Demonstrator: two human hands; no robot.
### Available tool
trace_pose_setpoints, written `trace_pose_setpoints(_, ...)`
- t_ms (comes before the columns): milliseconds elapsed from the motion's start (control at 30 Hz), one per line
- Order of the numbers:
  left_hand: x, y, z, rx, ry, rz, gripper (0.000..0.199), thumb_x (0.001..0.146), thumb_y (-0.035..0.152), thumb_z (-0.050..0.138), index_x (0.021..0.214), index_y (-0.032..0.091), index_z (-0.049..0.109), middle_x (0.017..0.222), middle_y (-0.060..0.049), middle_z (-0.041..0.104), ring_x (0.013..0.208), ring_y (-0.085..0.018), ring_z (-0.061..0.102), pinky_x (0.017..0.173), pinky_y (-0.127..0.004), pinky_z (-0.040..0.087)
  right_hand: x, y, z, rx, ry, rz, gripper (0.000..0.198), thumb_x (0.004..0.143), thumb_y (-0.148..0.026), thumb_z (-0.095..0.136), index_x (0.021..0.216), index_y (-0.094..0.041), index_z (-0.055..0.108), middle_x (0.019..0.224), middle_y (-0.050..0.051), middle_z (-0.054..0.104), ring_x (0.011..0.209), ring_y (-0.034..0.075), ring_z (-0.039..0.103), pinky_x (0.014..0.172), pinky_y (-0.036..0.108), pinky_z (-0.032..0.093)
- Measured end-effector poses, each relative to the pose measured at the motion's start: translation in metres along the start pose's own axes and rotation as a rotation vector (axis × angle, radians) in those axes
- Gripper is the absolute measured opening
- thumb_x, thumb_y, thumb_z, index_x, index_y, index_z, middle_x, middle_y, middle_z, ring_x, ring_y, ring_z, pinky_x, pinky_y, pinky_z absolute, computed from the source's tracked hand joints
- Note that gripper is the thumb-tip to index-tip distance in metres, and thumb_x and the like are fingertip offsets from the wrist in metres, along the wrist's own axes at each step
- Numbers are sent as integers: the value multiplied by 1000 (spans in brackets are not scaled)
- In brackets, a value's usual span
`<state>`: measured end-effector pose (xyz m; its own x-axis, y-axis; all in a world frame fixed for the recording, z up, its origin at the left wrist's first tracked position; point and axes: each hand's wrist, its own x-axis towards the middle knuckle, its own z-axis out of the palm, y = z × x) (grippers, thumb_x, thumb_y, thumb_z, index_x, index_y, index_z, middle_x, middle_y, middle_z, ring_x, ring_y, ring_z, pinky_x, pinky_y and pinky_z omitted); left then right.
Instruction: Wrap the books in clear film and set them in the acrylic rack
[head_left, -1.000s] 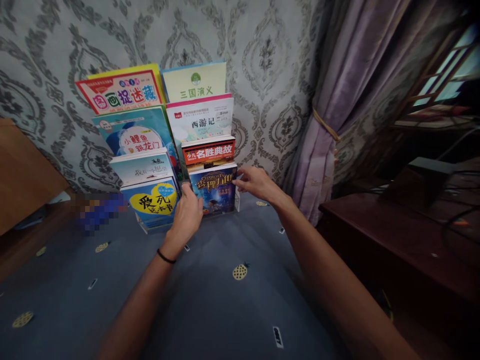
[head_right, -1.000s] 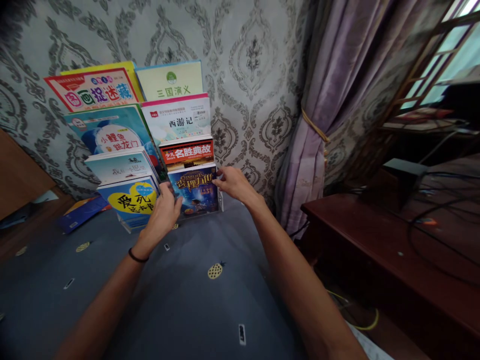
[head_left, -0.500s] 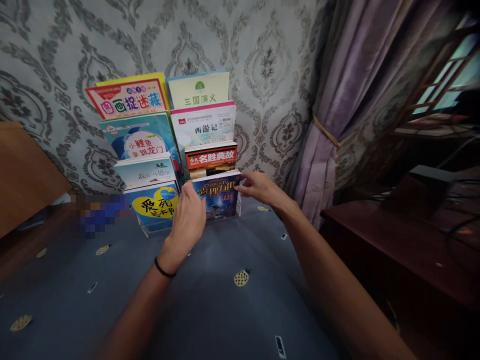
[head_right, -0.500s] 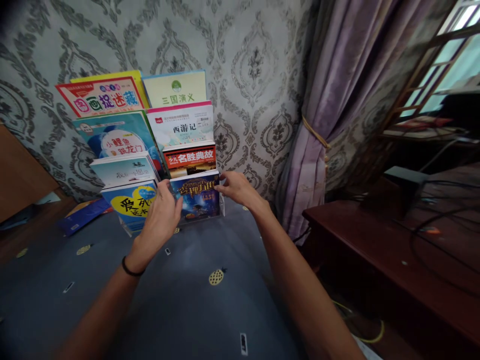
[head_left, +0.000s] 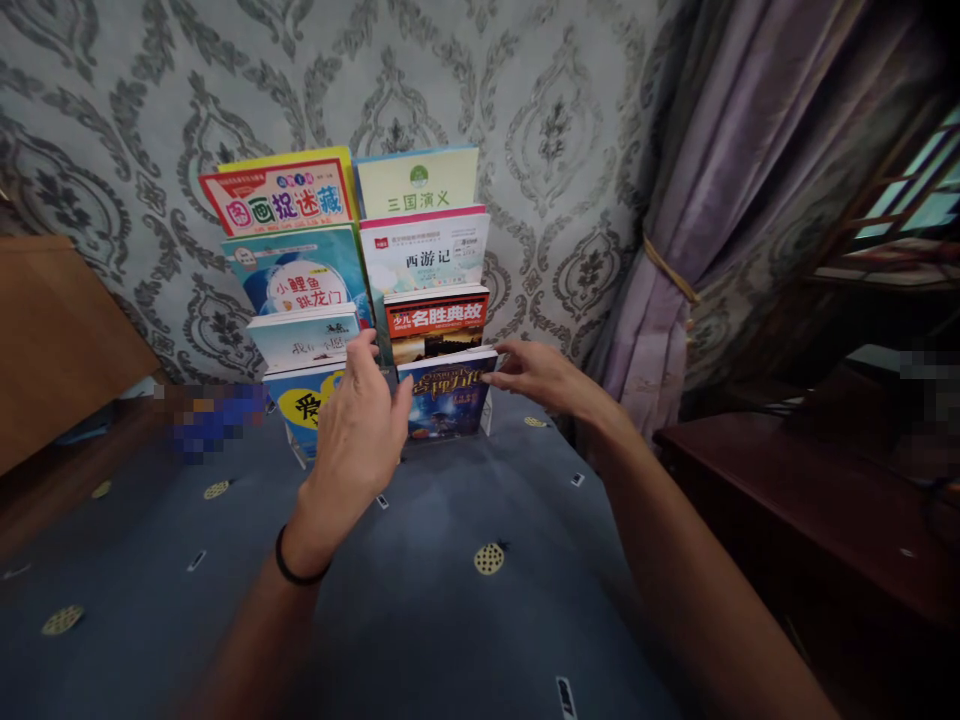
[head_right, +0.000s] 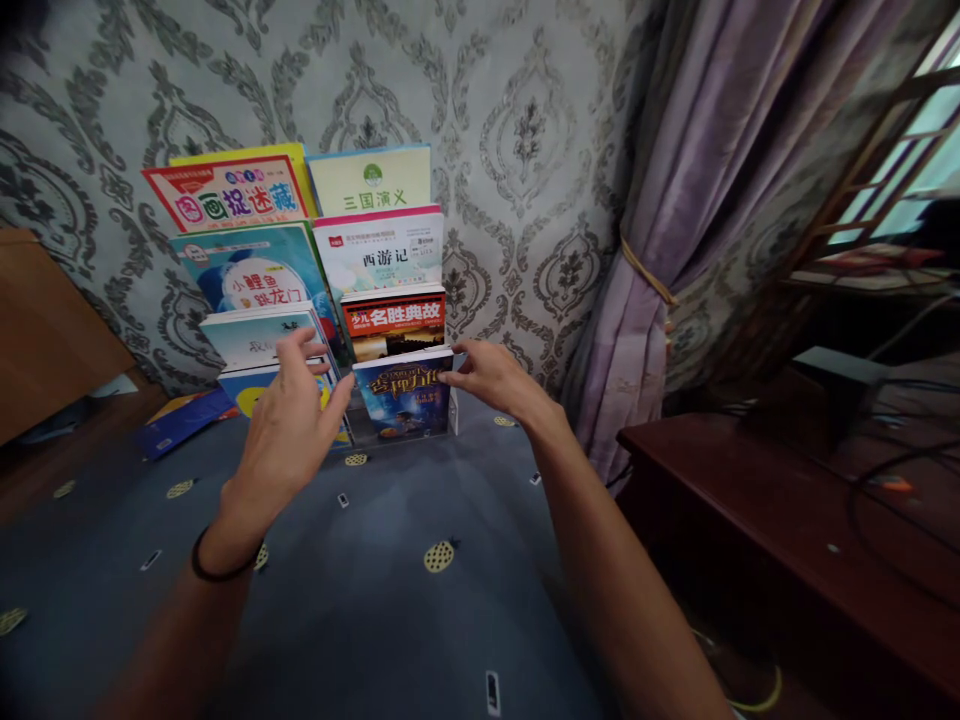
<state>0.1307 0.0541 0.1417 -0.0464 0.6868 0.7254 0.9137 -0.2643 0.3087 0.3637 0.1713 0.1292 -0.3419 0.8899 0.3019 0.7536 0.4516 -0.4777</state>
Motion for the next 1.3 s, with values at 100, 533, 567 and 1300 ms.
trace_pose_setpoints(100,2,-5,-10,-46,55,5,52,92,27,59,136,22,31,124,-11,61,105,-28,69,88,-43,59,-3,-3,-4,11,-25,-4,43,86,-36,70,123,-16,64,89,7,77,82,24,72,66,30,50)
trace_pose_setpoints(533,22,-61,-39,-66,284,33,40,95,23,50,131,21,34,130,-11,56,127,-26,57,105,-46,50,-29,-49,-25,2,384,-148,39,84,-42,62,115,-20,70,105,13,76,84,29,74,74,43,59)
trace_pose_setpoints(567,25,-73,-40,-61,317,24,39,96,23,50,131,21,34,131,-11,56,127,-25,57,106,-45,49,-32,-56,-24,45,386,-198,35,85,-44,61,111,-22,71,99,11,78,84,28,74,72,42,60)
trace_pose_setpoints(1300,-61,-329,5,618,-202,-583,40,98,27,39,116,7,69,158,-29,33,149,-43,25,110,-70,30,-112,-126,211,116,-472,-678,36,98,-29,52,133,-23,60,152,11,51,139,29,49,115,48,44)
